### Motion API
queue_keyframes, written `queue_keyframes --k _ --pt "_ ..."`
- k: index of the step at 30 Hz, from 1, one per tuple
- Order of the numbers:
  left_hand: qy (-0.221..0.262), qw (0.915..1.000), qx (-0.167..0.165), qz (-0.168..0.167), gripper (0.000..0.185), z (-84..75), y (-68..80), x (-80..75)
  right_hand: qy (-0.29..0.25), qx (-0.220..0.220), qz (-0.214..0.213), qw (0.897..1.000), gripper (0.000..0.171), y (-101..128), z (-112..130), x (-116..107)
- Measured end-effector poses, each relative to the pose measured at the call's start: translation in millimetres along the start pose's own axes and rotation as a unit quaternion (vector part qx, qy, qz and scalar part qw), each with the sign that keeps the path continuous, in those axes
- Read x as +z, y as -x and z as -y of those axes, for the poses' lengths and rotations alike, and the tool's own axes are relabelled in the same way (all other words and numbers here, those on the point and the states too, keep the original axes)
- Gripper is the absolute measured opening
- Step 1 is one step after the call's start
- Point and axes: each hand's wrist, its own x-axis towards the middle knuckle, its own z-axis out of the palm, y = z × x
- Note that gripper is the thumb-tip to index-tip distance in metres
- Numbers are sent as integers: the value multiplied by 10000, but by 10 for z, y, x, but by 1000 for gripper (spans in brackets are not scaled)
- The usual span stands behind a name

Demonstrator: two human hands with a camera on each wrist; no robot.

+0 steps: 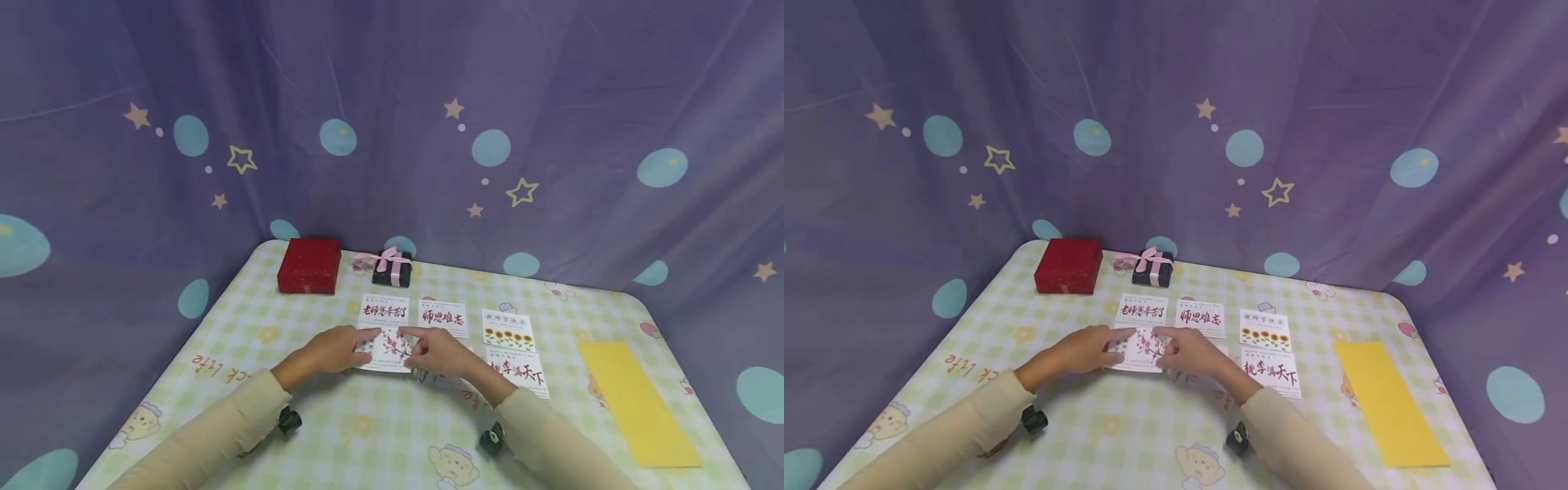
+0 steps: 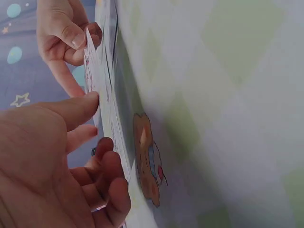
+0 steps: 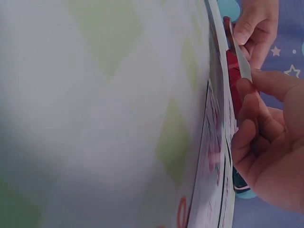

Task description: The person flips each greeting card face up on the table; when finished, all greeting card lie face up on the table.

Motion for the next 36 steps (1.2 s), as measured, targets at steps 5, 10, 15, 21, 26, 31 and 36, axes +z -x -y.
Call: queue_keyframes --k 5,10,15,21,26,31,36 --pt "-283 9994 -190 29 60 26 -15 14 51 94 40 9999 66 -68 19 40" --pt "-594 9980 -213 70 59 23 -23 34 209 115 209 9995 64 -90 28 58" --pt "-730 9971 -171 108 59 20 -31 37 335 89 253 9991 63 -95 29 61" --pt "-837 9964 -71 125 59 49 -60 66 421 90 321 9986 61 -95 16 62" --pt "-895 9958 -110 125 58 48 -69 91 493 195 345 9980 61 -105 4 79" --pt "-969 9952 -70 92 58 39 -73 98 520 294 350 9976 60 -114 -2 101" --pt "-979 9951 -51 97 58 45 -78 104 519 336 343 9975 59 -117 3 111"
